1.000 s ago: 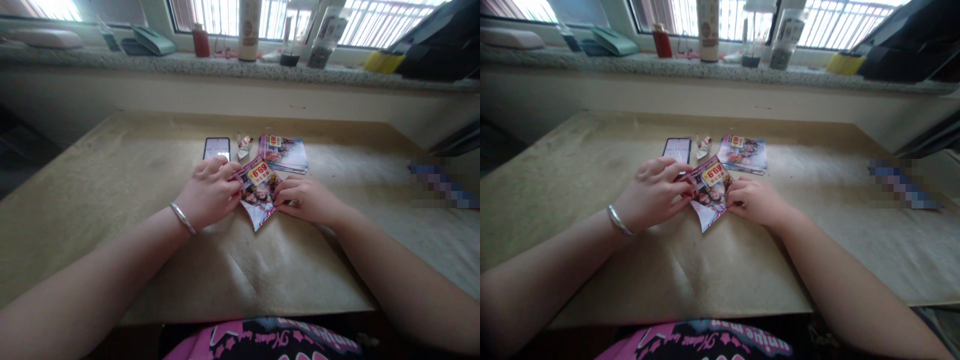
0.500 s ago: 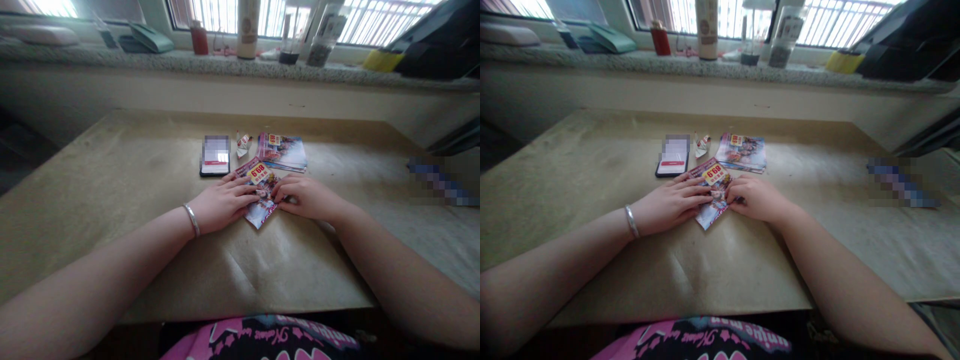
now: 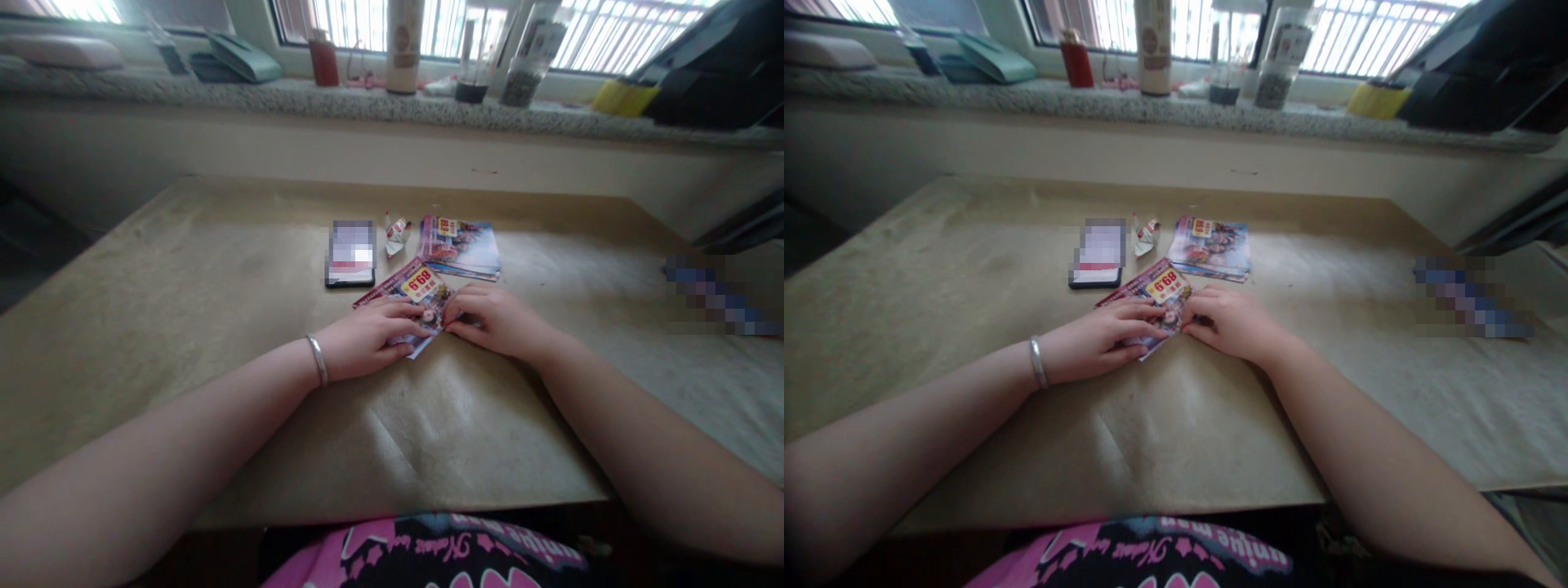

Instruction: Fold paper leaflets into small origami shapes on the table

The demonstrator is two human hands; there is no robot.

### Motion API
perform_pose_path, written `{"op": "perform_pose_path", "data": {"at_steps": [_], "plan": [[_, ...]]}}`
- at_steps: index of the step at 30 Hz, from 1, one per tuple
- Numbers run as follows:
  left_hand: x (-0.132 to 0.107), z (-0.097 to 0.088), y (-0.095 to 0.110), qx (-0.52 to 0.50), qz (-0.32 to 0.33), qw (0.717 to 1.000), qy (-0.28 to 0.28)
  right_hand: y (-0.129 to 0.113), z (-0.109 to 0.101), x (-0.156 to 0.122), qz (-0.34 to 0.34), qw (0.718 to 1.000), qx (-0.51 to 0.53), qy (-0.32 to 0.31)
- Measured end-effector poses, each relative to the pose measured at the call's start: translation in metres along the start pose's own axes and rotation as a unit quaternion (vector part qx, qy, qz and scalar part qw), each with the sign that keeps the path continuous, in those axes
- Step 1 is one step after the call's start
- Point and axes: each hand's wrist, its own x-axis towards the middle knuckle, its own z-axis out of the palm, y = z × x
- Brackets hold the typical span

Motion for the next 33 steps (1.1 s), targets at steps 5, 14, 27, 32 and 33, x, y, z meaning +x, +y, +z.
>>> {"op": "perform_pose_path", "data": {"at_steps": [5,14,27,32,33], "plan": [[-0.001,0.000,0.004,0.016,-0.012,1.000,-0.001,-0.004,-0.004,0.002,-0.014,1.000,-0.021,-0.016],[-0.001,0.004,0.005,0.072,-0.032,0.997,-0.008,-0.010,0.001,0.005,0.019,0.998,-0.059,-0.008],[-0.001,0.006,0.006,0.100,-0.027,0.995,-0.008,-0.001,0.007,0.005,0.058,0.998,0.015,0.034],[0.000,0.007,0.007,0.105,-0.023,0.994,0.005,0.004,0.012,0.006,0.087,0.991,0.036,0.092],[0.000,0.007,0.007,0.105,-0.022,0.994,0.006,0.005,0.013,0.005,0.097,0.988,0.044,0.108]]}}
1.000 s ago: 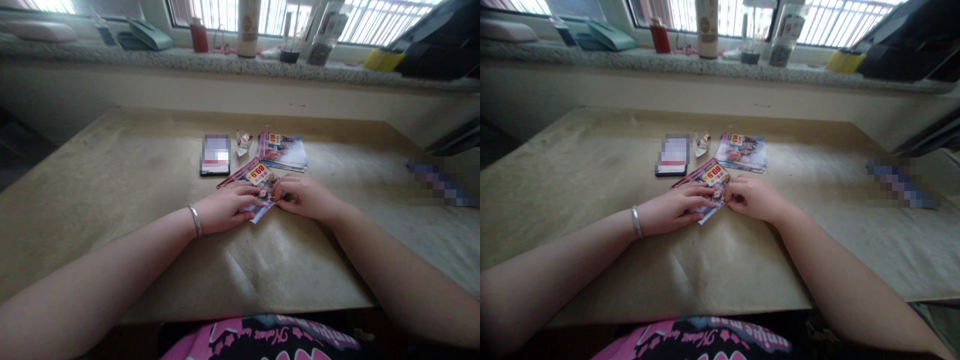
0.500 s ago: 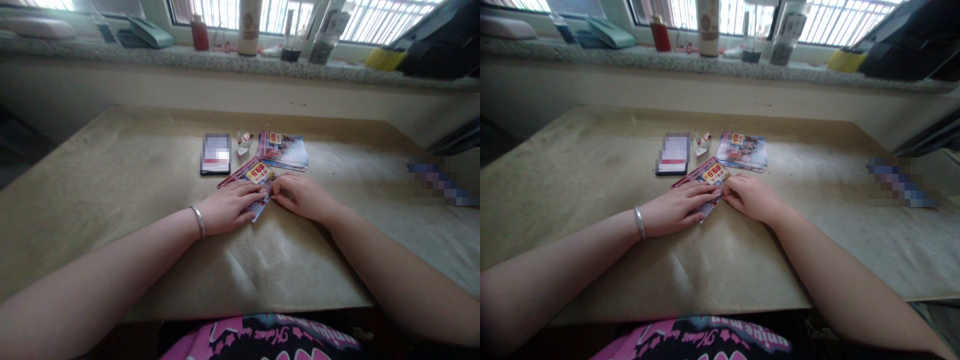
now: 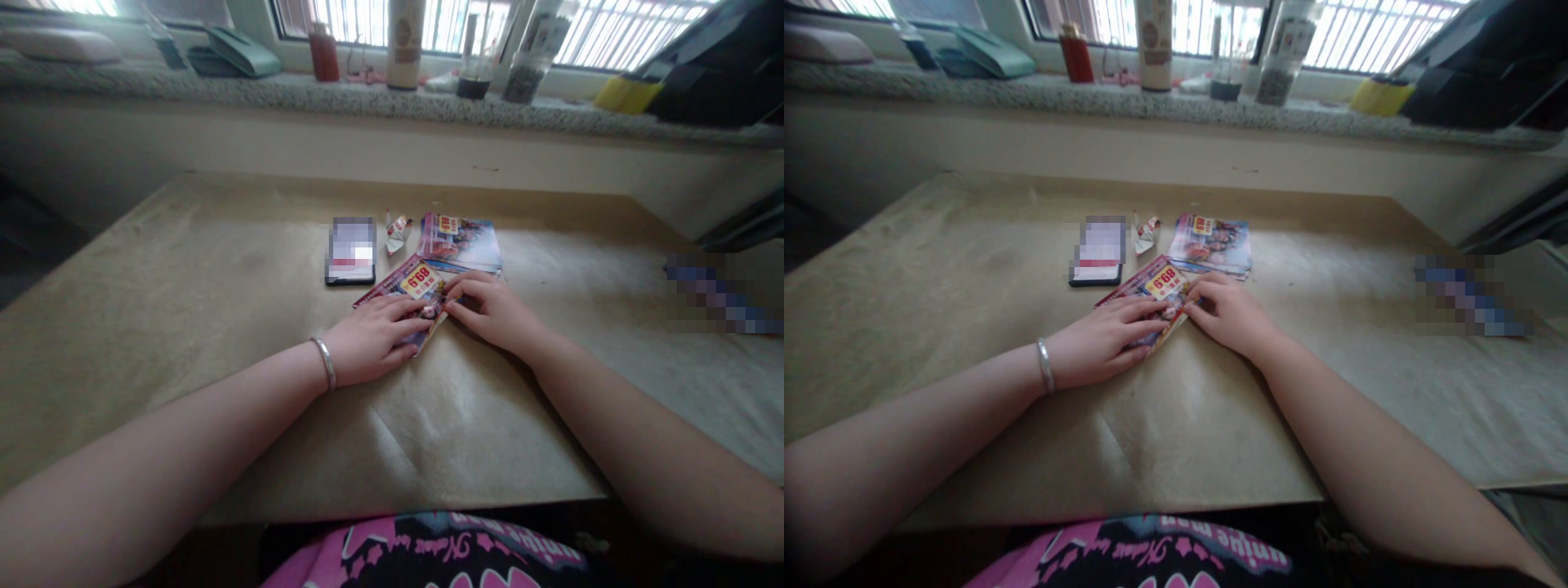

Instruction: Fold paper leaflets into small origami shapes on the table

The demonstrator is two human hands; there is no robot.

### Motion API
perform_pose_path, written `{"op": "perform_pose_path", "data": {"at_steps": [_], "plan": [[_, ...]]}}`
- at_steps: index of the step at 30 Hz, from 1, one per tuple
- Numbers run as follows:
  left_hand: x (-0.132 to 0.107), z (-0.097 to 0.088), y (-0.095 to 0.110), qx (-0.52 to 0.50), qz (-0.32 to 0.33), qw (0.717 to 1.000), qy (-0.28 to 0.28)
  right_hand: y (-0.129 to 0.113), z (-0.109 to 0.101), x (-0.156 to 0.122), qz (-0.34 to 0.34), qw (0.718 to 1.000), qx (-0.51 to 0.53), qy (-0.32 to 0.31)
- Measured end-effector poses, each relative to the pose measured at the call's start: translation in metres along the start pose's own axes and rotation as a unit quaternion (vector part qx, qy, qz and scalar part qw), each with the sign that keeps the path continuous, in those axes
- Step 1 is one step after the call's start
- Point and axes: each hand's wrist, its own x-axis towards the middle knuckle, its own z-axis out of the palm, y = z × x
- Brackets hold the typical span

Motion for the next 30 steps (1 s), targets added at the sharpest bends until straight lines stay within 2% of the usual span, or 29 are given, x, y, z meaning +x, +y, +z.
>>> {"op": "perform_pose_path", "data": {"at_steps": [2,7,14,18,22,26,30], "plan": [[0.000,0.000,0.000,-0.002,0.000,1.000,0.001,0.002,0.000,-0.001,0.020,1.000,0.009,0.021],[0.000,-0.002,0.001,-0.012,0.002,1.000,0.007,0.007,-0.001,-0.002,0.061,0.998,-0.004,0.023],[0.002,-0.005,0.002,-0.068,-0.030,0.997,0.002,0.014,0.003,-0.001,0.104,0.993,-0.031,0.051],[0.002,-0.006,0.002,-0.113,-0.038,0.993,0.024,0.017,0.004,-0.001,0.110,0.992,-0.036,0.054],[0.002,-0.007,0.003,-0.150,-0.018,0.988,0.041,0.016,0.003,-0.001,0.126,0.989,-0.048,0.059],[0.002,-0.010,0.005,-0.179,-0.012,0.982,0.058,0.013,0.000,-0.001,0.154,0.986,-0.054,0.031],[0.000,-0.014,0.012,-0.179,-0.046,0.981,0.060,0.010,-0.005,0.000,0.169,0.984,-0.060,0.014]]}}
